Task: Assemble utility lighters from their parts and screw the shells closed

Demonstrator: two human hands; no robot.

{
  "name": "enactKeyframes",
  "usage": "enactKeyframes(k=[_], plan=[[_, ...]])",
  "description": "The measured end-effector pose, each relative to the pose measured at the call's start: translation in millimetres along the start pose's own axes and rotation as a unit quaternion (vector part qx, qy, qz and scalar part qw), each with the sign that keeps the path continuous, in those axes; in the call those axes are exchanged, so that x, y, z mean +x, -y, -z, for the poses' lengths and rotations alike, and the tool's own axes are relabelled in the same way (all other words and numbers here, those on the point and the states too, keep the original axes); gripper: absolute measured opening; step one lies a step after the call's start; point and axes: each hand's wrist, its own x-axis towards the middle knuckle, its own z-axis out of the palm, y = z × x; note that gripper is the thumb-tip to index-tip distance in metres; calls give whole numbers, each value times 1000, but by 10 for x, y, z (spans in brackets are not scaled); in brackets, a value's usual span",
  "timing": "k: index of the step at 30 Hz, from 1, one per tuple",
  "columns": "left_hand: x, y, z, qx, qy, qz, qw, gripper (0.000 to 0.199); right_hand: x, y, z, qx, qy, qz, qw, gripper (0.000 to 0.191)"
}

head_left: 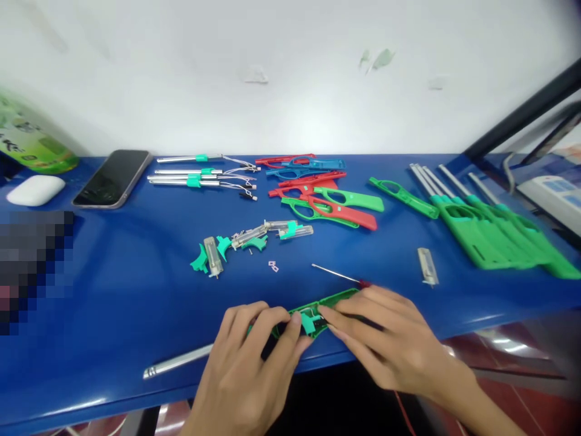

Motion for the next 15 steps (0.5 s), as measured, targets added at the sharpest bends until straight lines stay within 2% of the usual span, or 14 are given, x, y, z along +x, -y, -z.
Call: enactKeyframes(k=[6, 15], plan=[[-3, 25, -24, 2, -17, -23, 1000, 17, -53, 101, -60, -5, -21, -21, 1000, 21], [-71, 60, -31, -1, 12, -17, 1000, 22, -102, 113, -148, 7, -37, -43, 998, 23]])
